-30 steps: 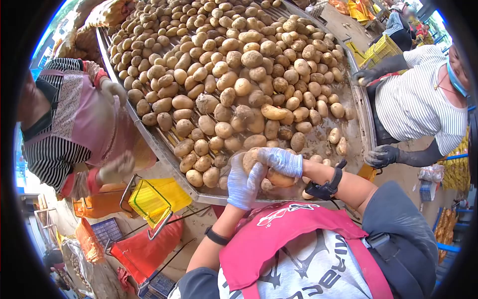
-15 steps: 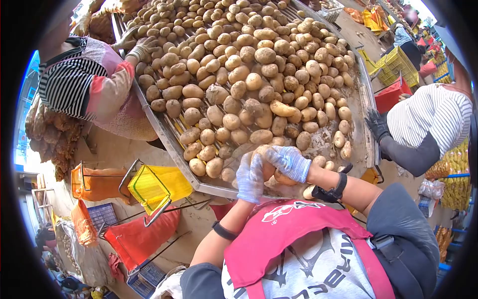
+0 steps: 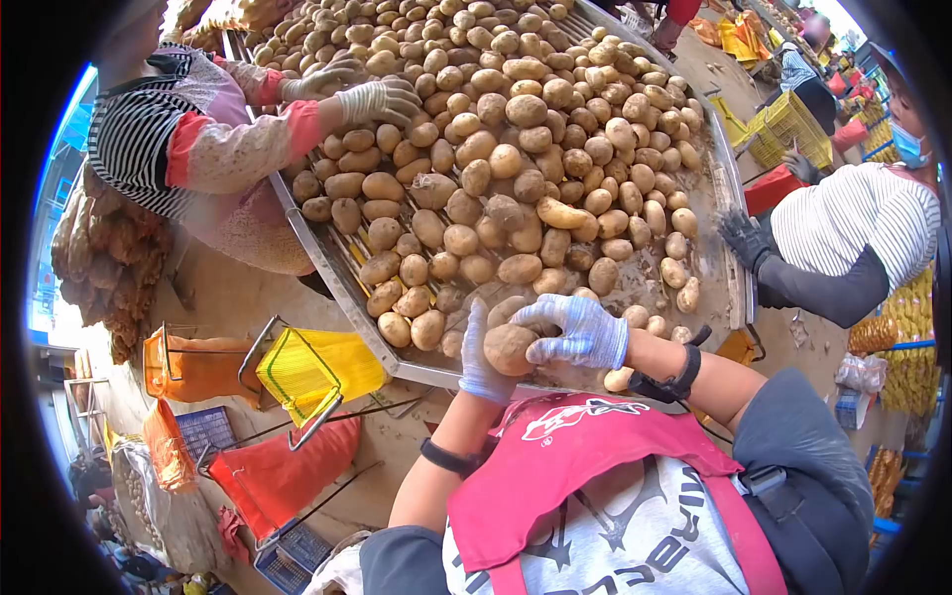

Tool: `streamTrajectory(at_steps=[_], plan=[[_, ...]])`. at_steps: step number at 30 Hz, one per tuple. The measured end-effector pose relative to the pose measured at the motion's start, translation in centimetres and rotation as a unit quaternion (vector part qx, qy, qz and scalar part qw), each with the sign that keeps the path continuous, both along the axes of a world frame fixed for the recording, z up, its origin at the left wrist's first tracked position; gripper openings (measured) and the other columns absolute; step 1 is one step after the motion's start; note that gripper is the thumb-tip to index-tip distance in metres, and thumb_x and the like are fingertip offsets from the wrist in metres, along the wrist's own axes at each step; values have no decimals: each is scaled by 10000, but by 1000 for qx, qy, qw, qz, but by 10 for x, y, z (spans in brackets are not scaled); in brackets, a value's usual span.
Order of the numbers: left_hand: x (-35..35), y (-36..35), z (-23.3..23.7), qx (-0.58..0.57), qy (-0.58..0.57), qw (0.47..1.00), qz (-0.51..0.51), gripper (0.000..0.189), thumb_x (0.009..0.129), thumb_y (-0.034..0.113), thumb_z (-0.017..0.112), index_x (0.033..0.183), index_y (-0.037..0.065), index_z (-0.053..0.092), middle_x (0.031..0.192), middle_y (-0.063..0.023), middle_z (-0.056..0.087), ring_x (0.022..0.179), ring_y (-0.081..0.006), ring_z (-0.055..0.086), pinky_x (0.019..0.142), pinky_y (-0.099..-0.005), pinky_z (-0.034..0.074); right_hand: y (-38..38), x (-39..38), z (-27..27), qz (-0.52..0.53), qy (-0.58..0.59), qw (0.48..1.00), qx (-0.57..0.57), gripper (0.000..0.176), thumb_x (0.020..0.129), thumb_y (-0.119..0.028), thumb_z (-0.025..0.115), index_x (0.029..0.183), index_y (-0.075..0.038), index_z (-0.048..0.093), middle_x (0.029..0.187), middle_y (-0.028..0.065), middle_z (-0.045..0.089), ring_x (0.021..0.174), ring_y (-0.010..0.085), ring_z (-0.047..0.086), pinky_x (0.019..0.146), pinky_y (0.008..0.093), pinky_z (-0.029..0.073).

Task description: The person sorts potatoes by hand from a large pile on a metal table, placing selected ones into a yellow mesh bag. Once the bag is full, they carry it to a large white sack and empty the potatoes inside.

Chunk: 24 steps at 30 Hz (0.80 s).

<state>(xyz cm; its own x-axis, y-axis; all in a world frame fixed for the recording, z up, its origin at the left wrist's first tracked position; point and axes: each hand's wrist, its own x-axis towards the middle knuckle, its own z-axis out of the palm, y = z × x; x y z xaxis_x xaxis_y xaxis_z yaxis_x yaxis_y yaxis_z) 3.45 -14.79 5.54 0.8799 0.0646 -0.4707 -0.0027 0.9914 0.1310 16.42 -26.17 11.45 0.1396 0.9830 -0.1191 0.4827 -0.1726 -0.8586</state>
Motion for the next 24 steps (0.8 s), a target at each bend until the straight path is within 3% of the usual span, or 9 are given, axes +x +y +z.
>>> streamTrajectory(at_steps=[4,9,14,15,16,17,19,21,24], plan=[[-10,16,17,1,-107,990,-90,709,889,634,302,1214,23,456,1127,-167,554,976,-306,570,837,-432,487,11,-15,33,37,-12,994,-102,393,839,-324,609,1152,-91,565,1056,145,613,964,287,606,812,360,477],[-8,22,23,17,-84,992,-94,706,898,617,311,1283,36,426,1099,-130,570,917,-241,594,779,-361,513,14,-10,1,-96,166,981,-16,315,913,-236,527,1191,-87,528,1007,131,625,874,246,621,778,345,499],[-22,30,15,130,7,975,-181,556,918,453,460,1295,45,436,1136,-160,585,956,-253,607,785,-354,525,31,-7,-24,-422,495,759,-15,300,929,-258,489,1129,-40,540,913,139,592,733,259,623,647,355,527],[-28,28,21,-6,-45,969,-242,570,910,457,476,1288,32,435,1133,-163,590,903,-233,622,747,-344,534,37,-10,-25,-463,535,706,-14,291,927,-259,488,1088,-29,565,893,141,587,702,267,623,619,360,526],[-30,19,5,-26,-26,976,-214,543,891,440,524,1267,53,458,1113,-133,596,921,-229,617,779,-344,530,41,-26,-65,-392,155,905,64,277,923,-247,498,1088,-33,562,887,130,599,754,258,621,669,349,529],[-34,11,-18,-47,-8,981,-188,519,872,423,571,1245,74,480,1093,-104,602,940,-225,612,812,-345,526,44,-46,-90,-246,-258,925,128,264,920,-234,508,1088,-37,559,881,119,610,805,249,618,719,337,531],[-53,19,-19,-92,11,989,-118,503,899,412,509,1261,65,465,1159,-105,577,1000,-257,596,854,-370,512,58,-75,-66,-278,176,942,68,355,871,-208,584,1184,-47,533,1049,149,584,994,279,579,889,337,471],[-80,33,-11,-97,1,992,-79,545,911,469,453,1283,71,425,1247,-125,516,1108,-285,526,955,-412,437,69,-94,-35,-131,18,982,135,429,838,-260,636,1209,-71,531,1191,164,527,1082,304,544,942,380,436],[-160,82,-44,-55,16,991,117,425,910,444,468,1190,126,502,1074,-106,567,962,-259,557,801,-432,491,86,-69,-34,16,-235,956,176,472,758,-316,649,1161,-91,550,1297,190,443,1128,341,488,949,412,397]])
